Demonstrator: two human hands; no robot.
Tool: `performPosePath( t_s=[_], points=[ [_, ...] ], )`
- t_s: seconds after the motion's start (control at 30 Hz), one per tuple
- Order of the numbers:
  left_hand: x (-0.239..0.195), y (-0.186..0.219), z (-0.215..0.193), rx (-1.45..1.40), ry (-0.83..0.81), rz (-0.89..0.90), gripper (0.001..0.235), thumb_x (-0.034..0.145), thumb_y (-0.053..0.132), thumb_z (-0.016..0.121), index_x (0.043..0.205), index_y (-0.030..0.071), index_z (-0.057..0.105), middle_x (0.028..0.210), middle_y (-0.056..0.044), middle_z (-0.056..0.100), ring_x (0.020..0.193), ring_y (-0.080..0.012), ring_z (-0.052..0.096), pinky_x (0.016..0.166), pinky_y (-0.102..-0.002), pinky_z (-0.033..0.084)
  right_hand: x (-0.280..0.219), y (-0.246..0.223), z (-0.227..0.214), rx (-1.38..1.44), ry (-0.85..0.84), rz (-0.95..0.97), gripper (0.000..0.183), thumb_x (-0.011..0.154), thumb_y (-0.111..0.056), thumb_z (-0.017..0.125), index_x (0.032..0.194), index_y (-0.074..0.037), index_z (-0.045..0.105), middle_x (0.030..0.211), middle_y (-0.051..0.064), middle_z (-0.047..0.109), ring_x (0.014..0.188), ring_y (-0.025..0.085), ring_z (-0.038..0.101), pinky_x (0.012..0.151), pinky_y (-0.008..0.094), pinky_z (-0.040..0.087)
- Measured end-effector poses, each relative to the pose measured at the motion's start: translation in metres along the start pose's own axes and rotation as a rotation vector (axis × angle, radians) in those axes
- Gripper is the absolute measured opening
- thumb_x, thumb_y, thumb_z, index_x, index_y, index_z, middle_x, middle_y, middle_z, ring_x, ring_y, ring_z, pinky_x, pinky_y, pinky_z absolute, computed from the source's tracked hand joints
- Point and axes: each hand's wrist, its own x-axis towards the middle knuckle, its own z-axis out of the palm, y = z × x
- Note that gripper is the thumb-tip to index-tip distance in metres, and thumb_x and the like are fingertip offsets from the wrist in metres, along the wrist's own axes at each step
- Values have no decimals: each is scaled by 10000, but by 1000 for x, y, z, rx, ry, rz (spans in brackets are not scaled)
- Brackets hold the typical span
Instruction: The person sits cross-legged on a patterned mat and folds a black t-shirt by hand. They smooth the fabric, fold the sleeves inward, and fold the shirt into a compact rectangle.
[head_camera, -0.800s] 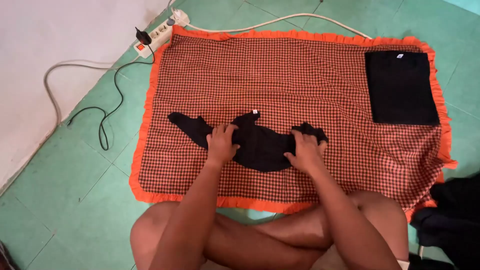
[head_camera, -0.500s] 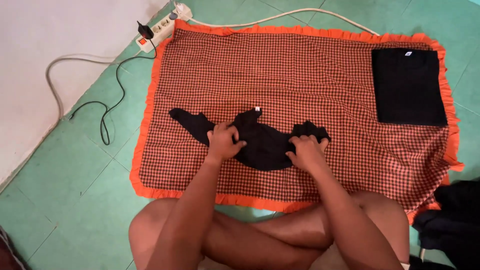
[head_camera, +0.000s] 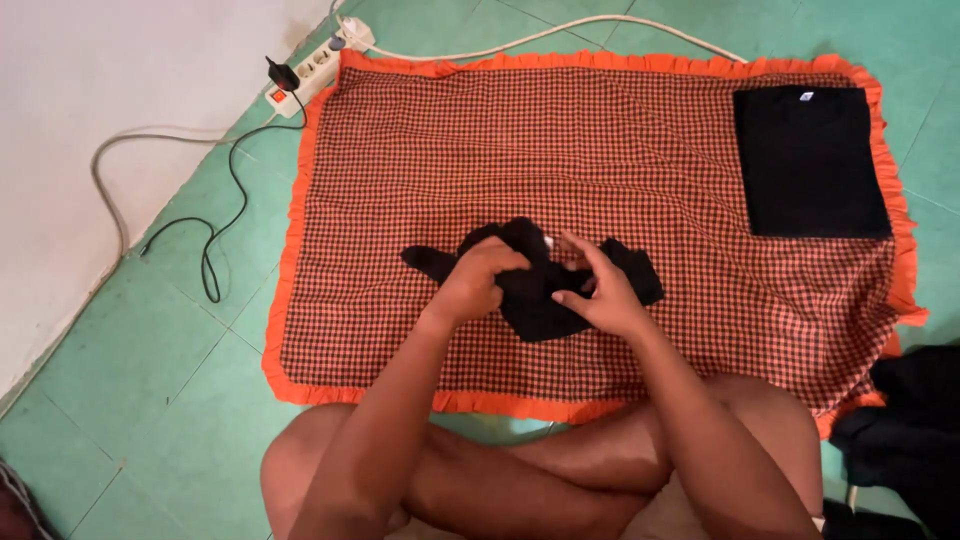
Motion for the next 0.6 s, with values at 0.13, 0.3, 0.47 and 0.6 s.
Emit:
performPosePath(
  t_s=[0.13, 0.3, 0.47, 0.6],
  points=[
    [4, 15, -2, -76, -187, 64, 667, 630, -236, 534, 1084, 166, 810, 921, -128, 707, 994, -357, 628, 963, -398, 483, 6, 25, 0, 122, -56, -159, 928, 689, -80, 924, 1511, -171, 504, 1587, 112, 442, 1266, 334, 549, 878, 359, 495],
    [5, 32, -16, -235, -283, -85, 723, 651, -238, 455, 1152, 140, 813, 1031, -94, 769, 1068, -325, 655, 1032, -437, 496, 7, 30, -2, 53, -118, -319, 227, 742, -54, 832, 884, -80, 657, 1434, 163, 611, 1304, 445, 545, 1040, 546, 431],
    [15, 96, -49, -130, -322, -334, 595, 719, -115, 520, 1225, 89, 760, 1218, -201, 734, 1247, -409, 611, 1090, -477, 461, 12, 45, -1, 115, -12, -348, 257, 751, 30, 808, 881, -80, 615, 1007, 105, 731, 1037, 296, 644, 921, 450, 480],
    [16, 83, -47, -88, -336, -480, 531, 806, 194, 744, 1319, 69, 697, 1375, -259, 640, 1369, -482, 506, 1126, -543, 419, 13, 54, -2, 70, 142, -289, 279, 769, 35, 790, 995, -113, 721, 756, 38, 730, 781, 148, 686, 757, 337, 539]
  ],
)
